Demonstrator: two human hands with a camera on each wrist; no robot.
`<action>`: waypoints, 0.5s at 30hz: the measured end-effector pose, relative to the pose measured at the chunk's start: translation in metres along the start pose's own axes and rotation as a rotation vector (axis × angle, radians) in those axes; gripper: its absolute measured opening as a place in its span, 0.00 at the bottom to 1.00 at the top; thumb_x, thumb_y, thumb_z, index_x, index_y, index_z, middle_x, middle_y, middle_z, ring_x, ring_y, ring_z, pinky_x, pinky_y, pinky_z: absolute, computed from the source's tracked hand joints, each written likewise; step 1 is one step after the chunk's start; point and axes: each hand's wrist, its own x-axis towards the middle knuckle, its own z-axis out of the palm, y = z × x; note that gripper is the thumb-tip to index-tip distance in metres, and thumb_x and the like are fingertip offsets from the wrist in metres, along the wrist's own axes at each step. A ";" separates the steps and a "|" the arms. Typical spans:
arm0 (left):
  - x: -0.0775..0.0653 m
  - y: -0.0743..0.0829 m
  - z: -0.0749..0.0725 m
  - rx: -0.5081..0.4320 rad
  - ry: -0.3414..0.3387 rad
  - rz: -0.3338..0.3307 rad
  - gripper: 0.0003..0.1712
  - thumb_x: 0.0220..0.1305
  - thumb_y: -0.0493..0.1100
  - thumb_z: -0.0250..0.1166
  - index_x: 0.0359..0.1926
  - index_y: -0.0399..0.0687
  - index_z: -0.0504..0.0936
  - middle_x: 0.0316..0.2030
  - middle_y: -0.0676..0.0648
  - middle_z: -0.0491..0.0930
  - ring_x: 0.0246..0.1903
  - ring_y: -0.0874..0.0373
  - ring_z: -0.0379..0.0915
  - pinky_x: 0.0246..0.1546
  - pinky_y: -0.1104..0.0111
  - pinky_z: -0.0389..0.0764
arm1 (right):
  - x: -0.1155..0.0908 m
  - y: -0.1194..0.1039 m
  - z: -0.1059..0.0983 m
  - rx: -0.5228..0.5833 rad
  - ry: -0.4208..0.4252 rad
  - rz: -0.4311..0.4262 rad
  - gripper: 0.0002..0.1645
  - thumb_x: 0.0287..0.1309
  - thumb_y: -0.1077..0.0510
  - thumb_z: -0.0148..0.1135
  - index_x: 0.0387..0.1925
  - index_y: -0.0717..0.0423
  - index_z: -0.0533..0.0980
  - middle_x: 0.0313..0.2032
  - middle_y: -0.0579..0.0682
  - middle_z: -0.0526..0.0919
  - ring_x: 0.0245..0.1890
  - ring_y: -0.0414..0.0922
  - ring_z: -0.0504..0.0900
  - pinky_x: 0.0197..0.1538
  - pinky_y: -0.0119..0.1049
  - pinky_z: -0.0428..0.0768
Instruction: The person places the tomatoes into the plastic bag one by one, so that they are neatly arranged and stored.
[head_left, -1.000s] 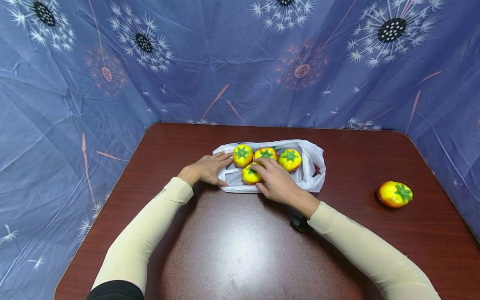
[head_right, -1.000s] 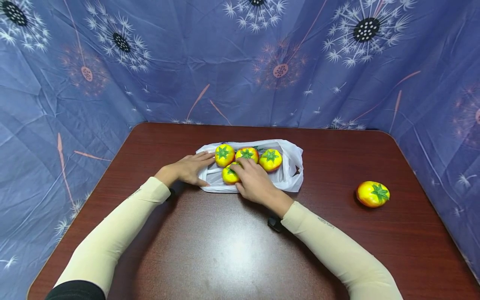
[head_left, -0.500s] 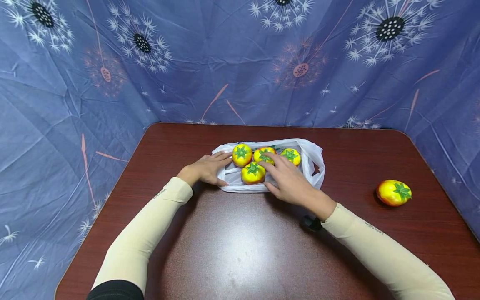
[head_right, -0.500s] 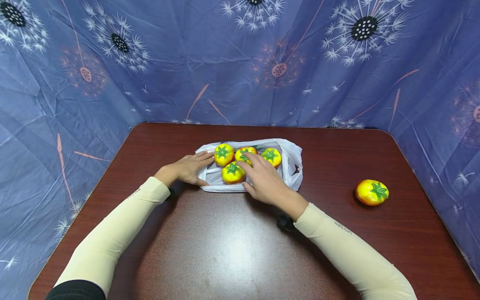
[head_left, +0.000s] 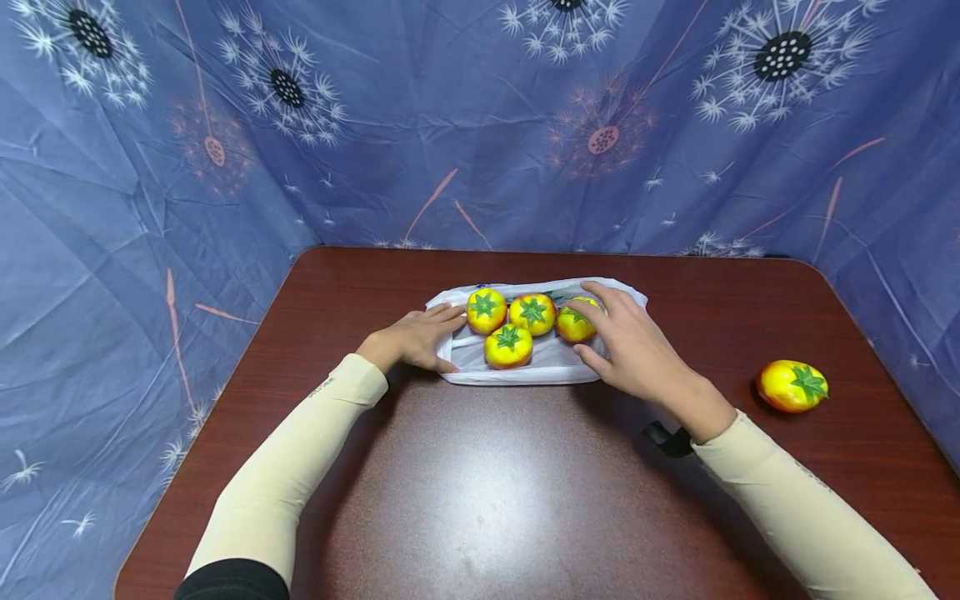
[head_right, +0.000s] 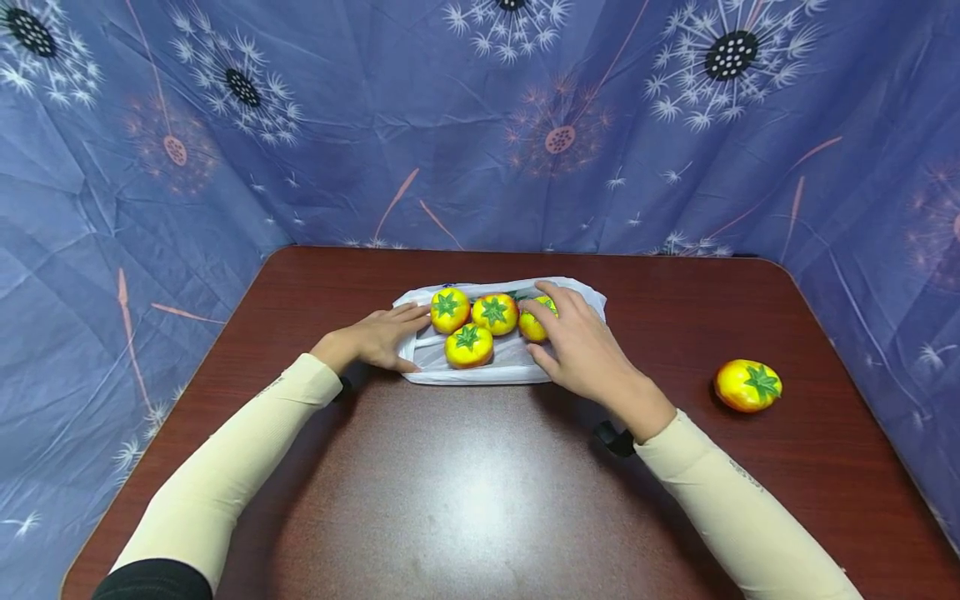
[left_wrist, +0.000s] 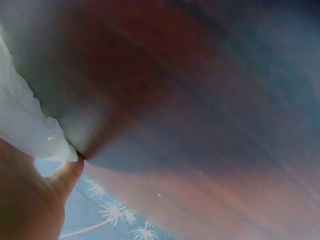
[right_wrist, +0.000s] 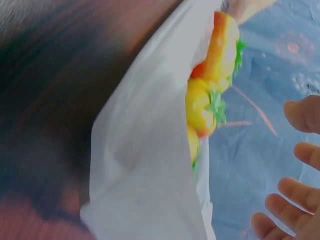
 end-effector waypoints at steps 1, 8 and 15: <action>0.000 0.000 0.000 -0.001 -0.003 -0.002 0.56 0.58 0.65 0.65 0.79 0.56 0.48 0.81 0.52 0.40 0.80 0.50 0.34 0.76 0.45 0.49 | -0.001 0.003 -0.002 0.000 0.004 0.004 0.35 0.53 0.54 0.72 0.62 0.57 0.72 0.68 0.64 0.66 0.66 0.63 0.67 0.65 0.61 0.69; 0.001 -0.001 -0.001 0.001 -0.005 0.001 0.56 0.59 0.65 0.65 0.79 0.55 0.47 0.81 0.52 0.39 0.80 0.50 0.33 0.76 0.45 0.50 | -0.017 0.026 -0.022 0.011 0.039 0.062 0.36 0.50 0.59 0.73 0.61 0.60 0.73 0.68 0.65 0.66 0.64 0.65 0.66 0.64 0.62 0.66; -0.001 0.000 -0.003 0.011 -0.016 0.002 0.56 0.59 0.66 0.64 0.80 0.55 0.47 0.81 0.52 0.39 0.81 0.50 0.33 0.76 0.46 0.50 | -0.043 0.055 -0.046 0.019 0.081 0.149 0.35 0.48 0.62 0.72 0.60 0.60 0.73 0.66 0.68 0.66 0.61 0.70 0.66 0.58 0.63 0.65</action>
